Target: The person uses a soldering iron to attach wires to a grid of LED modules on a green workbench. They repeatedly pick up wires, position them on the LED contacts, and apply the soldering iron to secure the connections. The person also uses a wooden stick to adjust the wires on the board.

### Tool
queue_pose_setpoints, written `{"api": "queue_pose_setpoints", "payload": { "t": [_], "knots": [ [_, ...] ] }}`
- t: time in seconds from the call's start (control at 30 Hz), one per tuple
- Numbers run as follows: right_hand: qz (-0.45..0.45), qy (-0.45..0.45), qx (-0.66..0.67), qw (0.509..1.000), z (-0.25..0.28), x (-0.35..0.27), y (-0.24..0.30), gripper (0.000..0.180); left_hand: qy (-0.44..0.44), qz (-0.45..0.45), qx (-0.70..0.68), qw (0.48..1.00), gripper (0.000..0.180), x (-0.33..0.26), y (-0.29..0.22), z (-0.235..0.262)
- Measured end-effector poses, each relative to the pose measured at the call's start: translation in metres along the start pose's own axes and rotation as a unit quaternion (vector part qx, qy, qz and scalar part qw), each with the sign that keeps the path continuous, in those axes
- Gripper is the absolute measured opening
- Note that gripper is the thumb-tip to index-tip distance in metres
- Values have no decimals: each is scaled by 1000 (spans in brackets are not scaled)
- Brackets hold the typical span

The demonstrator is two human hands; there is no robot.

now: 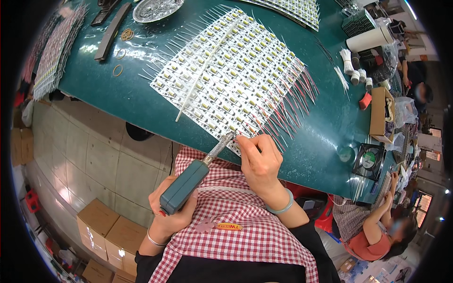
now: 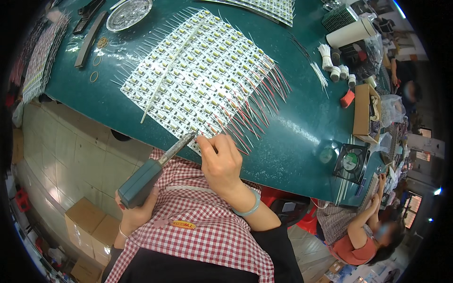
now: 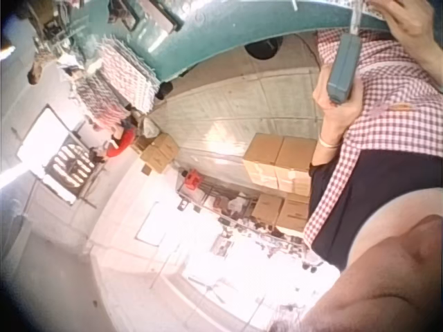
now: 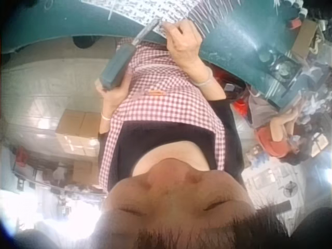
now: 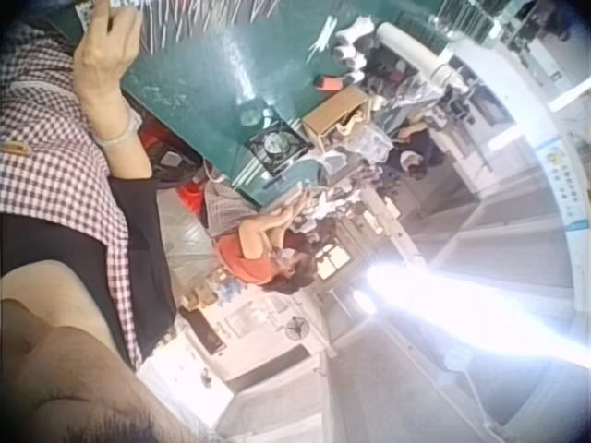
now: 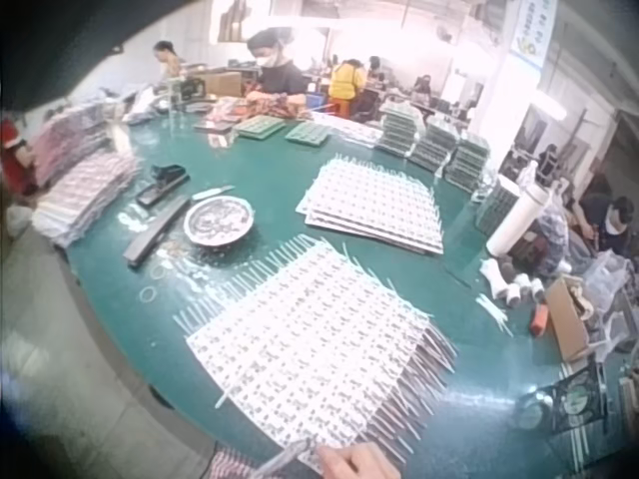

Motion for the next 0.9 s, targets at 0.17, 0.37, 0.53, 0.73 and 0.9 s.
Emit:
{"api": "queue_pose_setpoints", "payload": {
  "t": [0.17,0.37,0.53,0.73,0.9],
  "knots": [
    [0,-1,-8,1000,0,1,1,26,-7,-19,9,1000,16,1,-3,-1],
    [4,0,-18,1000,0,2,3,27,7,-9,15,1000,17,0,-1,-2],
    [8,6,-18,1000,-1,0,3,27,-1,-12,2,1000,21,-9,6,3],
    [3,7,-20,1000,-1,0,2,26,-3,-13,-2,1000,23,-7,1,4],
    [-3,9,-19,1000,1,0,2,24,-9,-9,-14,1000,23,-8,2,6]
  ]
}}
Point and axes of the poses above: each hand's wrist, its own x-axis towards the middle knuckle, its own z-axis out of the back of the hand, y = z × x, the point moved 10 cm from there along x, towards the middle knuckle, and after that the axes turned 3 degrees about -y, right-handed, at the moved point
